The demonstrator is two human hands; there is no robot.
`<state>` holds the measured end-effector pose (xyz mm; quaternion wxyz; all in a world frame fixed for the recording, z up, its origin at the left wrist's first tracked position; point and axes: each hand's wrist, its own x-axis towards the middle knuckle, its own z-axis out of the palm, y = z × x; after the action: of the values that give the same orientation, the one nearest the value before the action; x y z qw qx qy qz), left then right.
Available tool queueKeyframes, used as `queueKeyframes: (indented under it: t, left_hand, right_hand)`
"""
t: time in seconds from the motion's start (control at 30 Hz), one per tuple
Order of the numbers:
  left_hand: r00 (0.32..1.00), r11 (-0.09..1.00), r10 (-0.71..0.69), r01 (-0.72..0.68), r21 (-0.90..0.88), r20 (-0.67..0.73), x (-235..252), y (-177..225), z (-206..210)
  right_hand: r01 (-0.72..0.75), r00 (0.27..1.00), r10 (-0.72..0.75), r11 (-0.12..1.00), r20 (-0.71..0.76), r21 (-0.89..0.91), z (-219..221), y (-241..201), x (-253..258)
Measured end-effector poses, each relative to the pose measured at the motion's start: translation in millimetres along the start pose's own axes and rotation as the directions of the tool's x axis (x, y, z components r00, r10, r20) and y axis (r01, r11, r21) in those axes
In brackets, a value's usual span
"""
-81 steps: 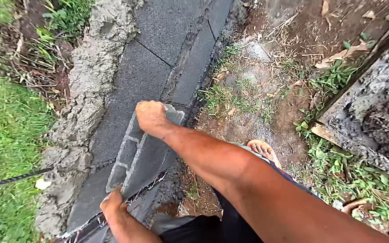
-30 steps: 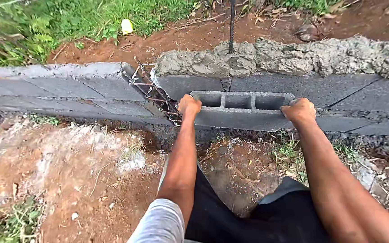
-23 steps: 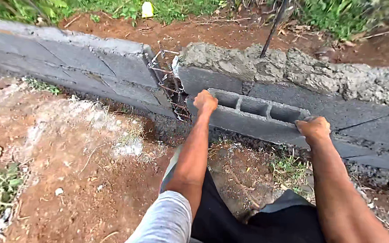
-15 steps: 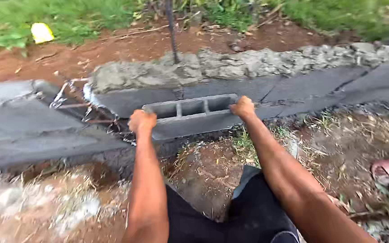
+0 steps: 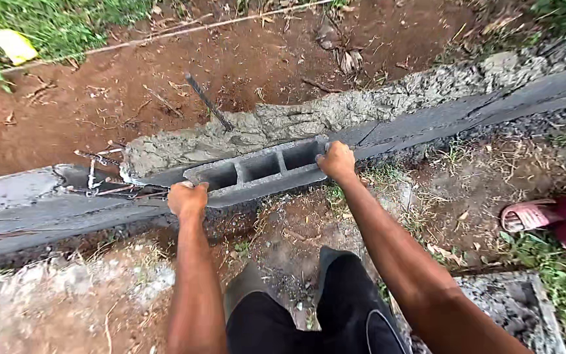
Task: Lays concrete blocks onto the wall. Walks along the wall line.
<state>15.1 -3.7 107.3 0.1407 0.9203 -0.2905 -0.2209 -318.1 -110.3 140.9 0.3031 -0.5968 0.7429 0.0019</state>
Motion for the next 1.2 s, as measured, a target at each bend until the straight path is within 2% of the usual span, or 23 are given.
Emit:
queueKeyframes:
  t: [0.17, 0.37, 0.6, 0.83, 0.93, 1.07, 1.2]
  left_hand:
    - [0.999, 0.999, -0.037, 0.036, 0.039, 0.033, -4.6, 13.4, -36.6]
    - [0.982, 0.99, -0.129, 0.12, 0.072, 0.136, -10.8, 35.1, -71.9]
    - [0.965, 0.986, -0.127, 0.097, 0.138, 0.227, -8.6, 53.4, -98.9]
    - [0.96, 0.983, -0.136, 0.099, 0.157, 0.245, -11.6, 64.9, -123.0]
    - [0.965, 0.988, -0.111, 0.082, 0.128, 0.239, -28.7, 78.5, -159.2]
    - [0.974, 0.989, -0.081, 0.053, 0.137, 0.211, -53.6, 102.9, -231.3]
    - [0.992, 0.996, 0.021, -0.031, 0.079, 0.127, -75.2, 125.7, -303.3]
  right_hand:
    - [-0.022, 0.997, 0.021, 1.0, 0.079, 0.004, -25.1, -16.0, -10.3]
    - [-0.097, 0.99, 0.097, 0.995, 0.102, -0.009, -50.0, -40.8, -24.0]
    - [-0.152, 0.979, 0.155, 0.988, 0.13, -0.029, -81.7, -61.8, -33.4]
    - [-0.172, 0.973, 0.176, 0.984, 0.146, -0.044, -104.1, -76.0, -40.9]
    - [-0.136, 0.982, 0.14, 0.99, 0.123, -0.042, -132.9, -85.9, -62.9]
    - [-0.122, 0.987, 0.127, 0.991, 0.102, -0.048, -193.3, -112.6, -102.1]
    - [-0.014, 0.999, 0.016, 0.998, 0.035, -0.058, -257.6, -139.2, -141.0]
